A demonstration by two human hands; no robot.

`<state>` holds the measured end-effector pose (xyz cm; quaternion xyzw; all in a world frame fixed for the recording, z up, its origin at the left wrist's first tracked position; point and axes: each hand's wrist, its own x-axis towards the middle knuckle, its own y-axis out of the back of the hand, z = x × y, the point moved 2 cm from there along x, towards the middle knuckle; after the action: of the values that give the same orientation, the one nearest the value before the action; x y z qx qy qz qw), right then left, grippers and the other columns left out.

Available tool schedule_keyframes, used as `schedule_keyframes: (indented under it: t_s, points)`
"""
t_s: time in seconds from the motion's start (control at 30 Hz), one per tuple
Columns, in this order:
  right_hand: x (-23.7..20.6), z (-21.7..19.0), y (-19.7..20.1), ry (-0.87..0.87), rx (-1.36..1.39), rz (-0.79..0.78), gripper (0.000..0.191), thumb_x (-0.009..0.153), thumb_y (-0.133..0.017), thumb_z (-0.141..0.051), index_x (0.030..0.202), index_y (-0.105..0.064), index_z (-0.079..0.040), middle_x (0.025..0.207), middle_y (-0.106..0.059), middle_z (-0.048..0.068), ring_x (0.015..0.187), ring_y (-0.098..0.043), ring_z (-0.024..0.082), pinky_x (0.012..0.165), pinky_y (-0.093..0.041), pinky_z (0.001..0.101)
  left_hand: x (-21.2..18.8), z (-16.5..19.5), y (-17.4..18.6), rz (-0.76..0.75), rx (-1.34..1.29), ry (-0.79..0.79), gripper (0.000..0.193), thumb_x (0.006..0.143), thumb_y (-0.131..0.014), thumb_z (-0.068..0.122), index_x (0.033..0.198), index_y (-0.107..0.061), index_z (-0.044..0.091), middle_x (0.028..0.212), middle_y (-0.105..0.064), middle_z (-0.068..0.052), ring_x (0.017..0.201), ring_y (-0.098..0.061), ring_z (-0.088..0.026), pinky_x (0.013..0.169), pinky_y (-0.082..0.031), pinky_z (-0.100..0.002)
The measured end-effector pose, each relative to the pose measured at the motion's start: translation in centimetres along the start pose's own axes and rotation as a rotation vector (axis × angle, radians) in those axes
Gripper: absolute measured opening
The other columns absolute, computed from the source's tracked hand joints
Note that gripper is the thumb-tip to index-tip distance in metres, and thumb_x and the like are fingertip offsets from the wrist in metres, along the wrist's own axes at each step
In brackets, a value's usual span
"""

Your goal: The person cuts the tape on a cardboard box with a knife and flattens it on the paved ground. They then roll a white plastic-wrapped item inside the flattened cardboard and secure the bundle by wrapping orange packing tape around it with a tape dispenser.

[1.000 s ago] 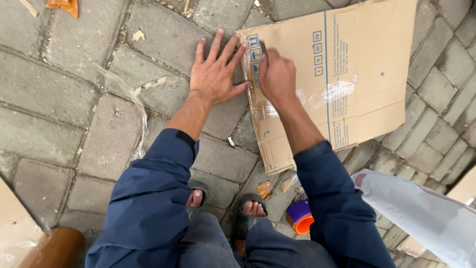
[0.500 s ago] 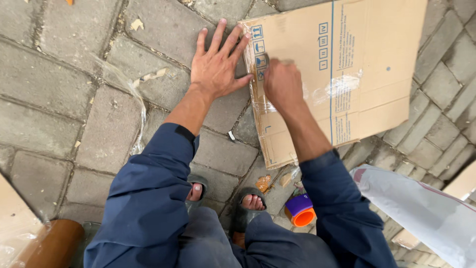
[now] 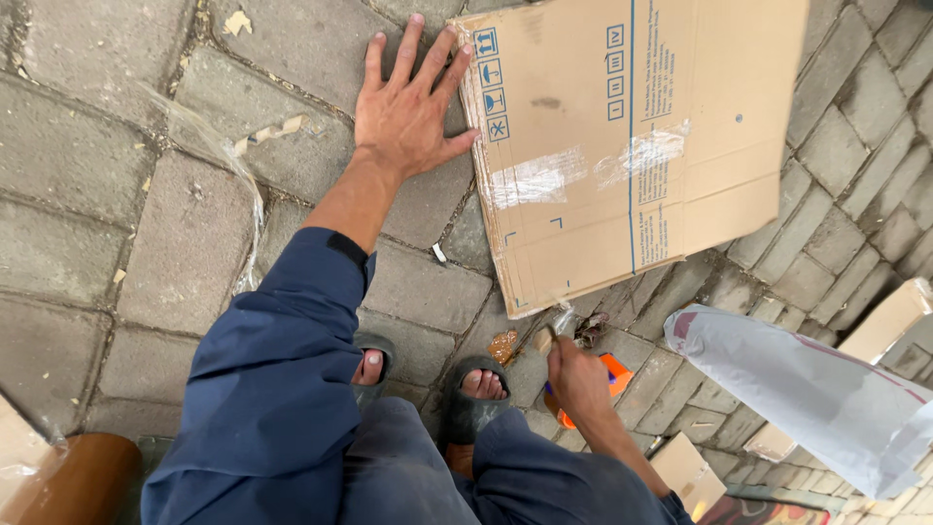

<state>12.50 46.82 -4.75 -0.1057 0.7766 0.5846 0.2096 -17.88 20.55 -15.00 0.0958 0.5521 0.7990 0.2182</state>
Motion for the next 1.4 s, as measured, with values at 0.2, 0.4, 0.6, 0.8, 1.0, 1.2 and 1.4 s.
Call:
schedule_keyframes:
  t_s: [0.2,0.4,0.6,0.8,1.0,1.2,1.4]
  points:
    - [15.3,-7.6,6.4,0.235,0.215,0.33,0.016,0.103,-0.06,-0.014,0.098,-0.066,-0.001,0.07,-0.068,0.016,0.061,-0.069,0.036,0.056,-0.054,0.0456,0.3,0.2,1.0,-0.011,0.031,0.008,0.096,0.089,-0.052,0.077,0.165,-0.029,0.023,0.169,-0.022,-0.004,0.157,-0.007,-0.032,0.122,-0.007,-0.064]
    - [29.6,-17.0,10.6,0.38,0.131,0.413,0.015,0.1,-0.059,-0.011,0.094,-0.067,0.0,0.075,-0.067,0.028,0.071,-0.068,0.048,0.068,-0.053,0.0569,0.6,0.2,1.7,-0.072,0.021,0.03,0.096,0.087,-0.053,0.076,0.164,-0.027,0.026,0.17,-0.02,-0.001,0.157,-0.008,-0.031,0.123,-0.009,-0.063]
    - [31.6,-18.3,11.4,0.33,0.026,0.302,0.017,0.097,-0.061,-0.011,0.092,-0.069,0.002,0.076,-0.068,0.03,0.074,-0.069,0.05,0.072,-0.056,0.0562,0.3,0.0,1.6,-0.075,0.01,0.022,0.097,0.088,-0.055,0.076,0.165,-0.029,0.024,0.17,-0.022,-0.003,0.157,-0.008,-0.032,0.123,-0.009,-0.064]
    - [25.5,-12.3,8.0,0.323,-0.032,0.184,0.019,0.097,-0.06,-0.01,0.084,-0.062,0.002,0.066,-0.063,0.03,0.062,-0.066,0.048,0.058,-0.054,0.0561,0.6,0.2,1.5,-0.058,0.007,0.011,0.096,0.086,-0.054,0.076,0.163,-0.03,0.024,0.169,-0.022,-0.003,0.156,-0.008,-0.032,0.121,-0.008,-0.065]
    - [10.3,-2.7,1.8,0.168,0.02,0.084,0.019,0.101,-0.057,-0.013,0.085,-0.058,-0.001,0.062,-0.062,0.023,0.057,-0.064,0.044,0.051,-0.052,0.0522,0.3,0.4,0.6,-0.006,0.0,0.004,0.094,0.09,-0.053,0.076,0.165,-0.032,0.023,0.171,-0.023,-0.004,0.158,-0.007,-0.032,0.123,-0.005,-0.064]
    - [1.4,1.5,1.2,-0.008,-0.041,-0.005,0.015,0.095,-0.061,-0.016,0.093,-0.066,-0.002,0.062,-0.065,0.024,0.055,-0.066,0.044,0.053,-0.052,0.0532,0.2,0.3,0.2,-0.005,0.011,0.008,0.095,0.089,-0.052,0.077,0.165,-0.031,0.024,0.17,-0.022,-0.004,0.157,-0.007,-0.032,0.123,-0.005,-0.064]
    - [16.5,-6.0,7.3,0.222,0.241,0.318,0.016,0.104,-0.057,-0.013,0.096,-0.065,-0.002,0.066,-0.067,0.016,0.057,-0.068,0.034,0.052,-0.054,0.0451,0.5,0.5,1.3,-0.053,0.034,0.022,0.095,0.089,-0.051,0.078,0.165,-0.03,0.024,0.17,-0.023,-0.003,0.157,-0.008,-0.032,0.123,-0.007,-0.064]
